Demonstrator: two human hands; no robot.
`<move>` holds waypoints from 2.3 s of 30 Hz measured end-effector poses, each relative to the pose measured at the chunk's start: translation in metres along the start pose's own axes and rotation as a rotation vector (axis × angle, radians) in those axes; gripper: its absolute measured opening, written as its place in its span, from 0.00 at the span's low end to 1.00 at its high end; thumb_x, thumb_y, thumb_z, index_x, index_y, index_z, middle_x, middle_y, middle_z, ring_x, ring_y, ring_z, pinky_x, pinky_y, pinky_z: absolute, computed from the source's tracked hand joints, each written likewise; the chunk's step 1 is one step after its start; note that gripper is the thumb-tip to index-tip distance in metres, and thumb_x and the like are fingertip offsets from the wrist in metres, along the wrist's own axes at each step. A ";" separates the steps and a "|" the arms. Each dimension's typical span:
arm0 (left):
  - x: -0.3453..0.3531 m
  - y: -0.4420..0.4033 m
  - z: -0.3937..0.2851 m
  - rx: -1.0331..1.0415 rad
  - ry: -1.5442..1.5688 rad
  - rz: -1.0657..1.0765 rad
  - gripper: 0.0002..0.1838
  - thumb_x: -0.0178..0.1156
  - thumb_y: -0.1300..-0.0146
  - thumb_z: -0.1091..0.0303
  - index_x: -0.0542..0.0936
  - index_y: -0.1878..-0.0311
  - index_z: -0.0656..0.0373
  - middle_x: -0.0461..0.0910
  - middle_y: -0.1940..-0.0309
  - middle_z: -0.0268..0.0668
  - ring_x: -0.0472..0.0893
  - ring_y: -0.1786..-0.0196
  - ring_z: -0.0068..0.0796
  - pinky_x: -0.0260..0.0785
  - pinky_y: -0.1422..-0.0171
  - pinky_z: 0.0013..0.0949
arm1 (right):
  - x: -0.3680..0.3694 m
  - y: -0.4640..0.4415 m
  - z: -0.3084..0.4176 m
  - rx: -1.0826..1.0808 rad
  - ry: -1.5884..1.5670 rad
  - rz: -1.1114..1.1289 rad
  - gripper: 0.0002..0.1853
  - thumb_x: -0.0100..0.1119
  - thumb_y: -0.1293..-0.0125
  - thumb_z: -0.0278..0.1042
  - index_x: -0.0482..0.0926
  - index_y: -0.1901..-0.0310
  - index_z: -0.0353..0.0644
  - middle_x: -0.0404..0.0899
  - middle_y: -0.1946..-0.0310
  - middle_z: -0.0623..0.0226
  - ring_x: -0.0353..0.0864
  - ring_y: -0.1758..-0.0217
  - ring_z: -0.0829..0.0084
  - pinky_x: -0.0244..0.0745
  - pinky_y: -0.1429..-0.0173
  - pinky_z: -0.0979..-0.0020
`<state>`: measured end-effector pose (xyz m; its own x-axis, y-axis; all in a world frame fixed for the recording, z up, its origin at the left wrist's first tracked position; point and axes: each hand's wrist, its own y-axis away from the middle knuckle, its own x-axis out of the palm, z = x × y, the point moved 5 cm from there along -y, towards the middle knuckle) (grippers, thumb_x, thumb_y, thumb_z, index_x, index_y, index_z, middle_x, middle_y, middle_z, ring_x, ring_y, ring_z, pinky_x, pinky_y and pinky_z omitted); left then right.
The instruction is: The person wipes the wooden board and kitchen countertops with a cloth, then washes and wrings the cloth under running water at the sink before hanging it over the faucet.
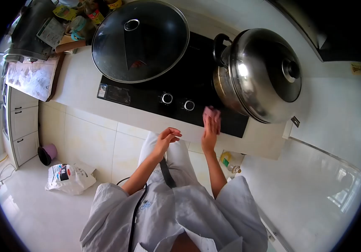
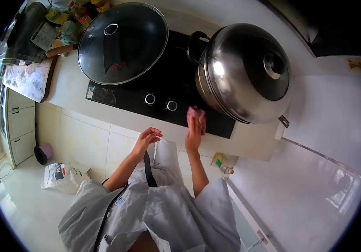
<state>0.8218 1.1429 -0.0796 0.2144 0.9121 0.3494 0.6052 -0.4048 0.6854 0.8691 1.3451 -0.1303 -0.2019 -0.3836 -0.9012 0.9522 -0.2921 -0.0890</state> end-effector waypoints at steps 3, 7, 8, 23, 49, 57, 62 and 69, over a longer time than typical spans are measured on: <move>-0.013 0.000 -0.001 -0.042 0.005 -0.021 0.08 0.46 0.36 0.69 0.75 0.61 0.58 0.78 0.64 0.33 0.75 0.59 0.22 0.64 0.50 0.25 | 0.008 -0.052 0.017 -0.077 -0.216 0.053 0.26 0.45 0.39 0.23 0.62 0.37 0.47 0.59 0.36 0.59 0.55 0.33 0.52 0.51 0.32 0.59; -0.022 0.000 0.006 -0.090 0.002 -0.037 0.09 0.45 0.35 0.69 0.74 0.60 0.60 0.77 0.63 0.34 0.76 0.58 0.22 0.65 0.50 0.25 | 0.022 -0.133 0.035 -0.306 -0.356 0.157 0.27 0.48 0.41 0.21 0.64 0.38 0.50 0.58 0.35 0.61 0.55 0.33 0.53 0.50 0.31 0.61; -0.023 0.001 0.004 -0.082 -0.004 -0.027 0.09 0.45 0.35 0.68 0.74 0.59 0.59 0.77 0.62 0.35 0.75 0.58 0.23 0.65 0.48 0.26 | 0.037 -0.151 0.036 -0.315 -0.356 0.162 0.27 0.49 0.41 0.20 0.65 0.39 0.50 0.57 0.35 0.60 0.54 0.32 0.53 0.50 0.31 0.60; -0.029 0.002 -0.006 -0.039 0.000 -0.064 0.09 0.45 0.35 0.68 0.74 0.58 0.59 0.77 0.62 0.35 0.75 0.57 0.23 0.64 0.46 0.27 | 0.067 -0.180 0.072 -0.671 -0.238 0.401 0.25 0.54 0.46 0.22 0.73 0.45 0.57 0.58 0.36 0.61 0.53 0.31 0.57 0.49 0.31 0.61; -0.039 0.019 0.004 -0.028 -0.031 -0.062 0.09 0.45 0.35 0.68 0.74 0.59 0.58 0.77 0.62 0.34 0.74 0.59 0.22 0.64 0.48 0.26 | 0.025 -0.122 0.027 -0.317 -0.391 0.437 0.21 0.48 0.45 0.16 0.78 0.52 0.48 0.68 0.41 0.64 0.61 0.35 0.61 0.56 0.33 0.70; -0.048 0.021 0.010 -0.051 -0.009 -0.034 0.09 0.45 0.35 0.67 0.74 0.59 0.58 0.77 0.62 0.33 0.74 0.59 0.21 0.64 0.48 0.26 | 0.022 0.012 0.048 0.084 -0.202 -0.036 0.26 0.46 0.49 0.14 0.76 0.48 0.47 0.67 0.41 0.58 0.62 0.36 0.52 0.56 0.34 0.62; -0.047 0.019 0.003 -0.019 0.005 -0.001 0.09 0.45 0.35 0.67 0.74 0.59 0.58 0.77 0.62 0.33 0.74 0.58 0.21 0.63 0.47 0.25 | 0.042 0.000 0.117 -0.040 -0.176 -0.008 0.26 0.46 0.47 0.16 0.74 0.46 0.49 0.64 0.39 0.58 0.60 0.35 0.52 0.58 0.34 0.61; -0.058 0.023 0.000 -0.017 -0.030 0.007 0.09 0.45 0.36 0.68 0.74 0.59 0.57 0.78 0.62 0.32 0.75 0.59 0.20 0.63 0.48 0.25 | 0.051 -0.045 0.130 0.652 -0.774 0.222 0.21 0.48 0.43 0.21 0.71 0.45 0.40 0.65 0.40 0.55 0.64 0.38 0.55 0.65 0.40 0.63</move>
<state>0.8229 1.0807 -0.0838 0.2417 0.9109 0.3345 0.5908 -0.4116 0.6939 0.7863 1.2245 -0.1175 -0.3481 -0.8778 -0.3291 0.7239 -0.4748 0.5006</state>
